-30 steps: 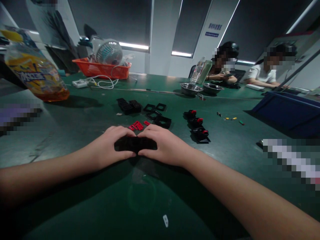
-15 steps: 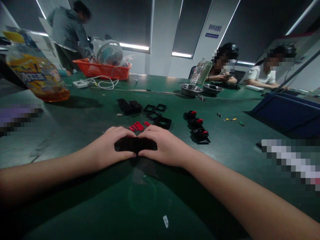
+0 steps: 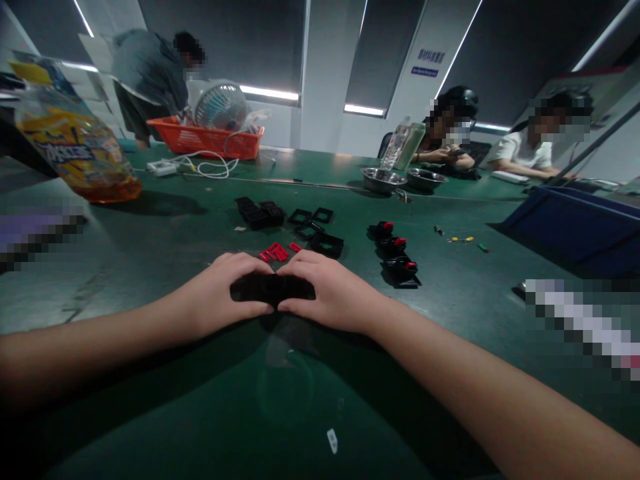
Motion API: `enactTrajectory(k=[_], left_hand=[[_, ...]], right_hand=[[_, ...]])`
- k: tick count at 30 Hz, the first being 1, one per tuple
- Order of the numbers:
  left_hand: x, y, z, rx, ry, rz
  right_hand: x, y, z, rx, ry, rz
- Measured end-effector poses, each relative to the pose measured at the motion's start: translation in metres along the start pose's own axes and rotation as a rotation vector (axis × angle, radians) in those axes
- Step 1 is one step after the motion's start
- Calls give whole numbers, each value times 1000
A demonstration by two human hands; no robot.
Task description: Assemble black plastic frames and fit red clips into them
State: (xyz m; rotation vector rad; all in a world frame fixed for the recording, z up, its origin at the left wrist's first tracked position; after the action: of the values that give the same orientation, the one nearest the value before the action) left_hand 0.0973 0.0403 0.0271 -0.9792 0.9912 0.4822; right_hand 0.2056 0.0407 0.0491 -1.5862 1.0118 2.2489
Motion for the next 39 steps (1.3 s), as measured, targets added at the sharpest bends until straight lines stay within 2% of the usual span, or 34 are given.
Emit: enactTrajectory(k=[11, 39], left_hand=[[3, -1, -3, 17, 43, 5], [-4, -9, -6, 45, 21, 4]], right_hand=[[0, 1, 1, -8, 6, -28], [2, 10, -1, -18, 0, -47]])
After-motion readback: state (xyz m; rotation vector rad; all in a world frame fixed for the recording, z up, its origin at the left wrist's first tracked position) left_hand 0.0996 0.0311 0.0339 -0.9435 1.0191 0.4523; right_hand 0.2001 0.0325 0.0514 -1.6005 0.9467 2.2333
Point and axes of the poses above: each hand's wrist, its own z-axis towards the middle knuckle, its own x-axis out of the palm, y = z × x, the point moved 9 cm from there along z, towards the middle knuckle, and after that the axes turned 5 degrees about x, right-handed, at the moved point
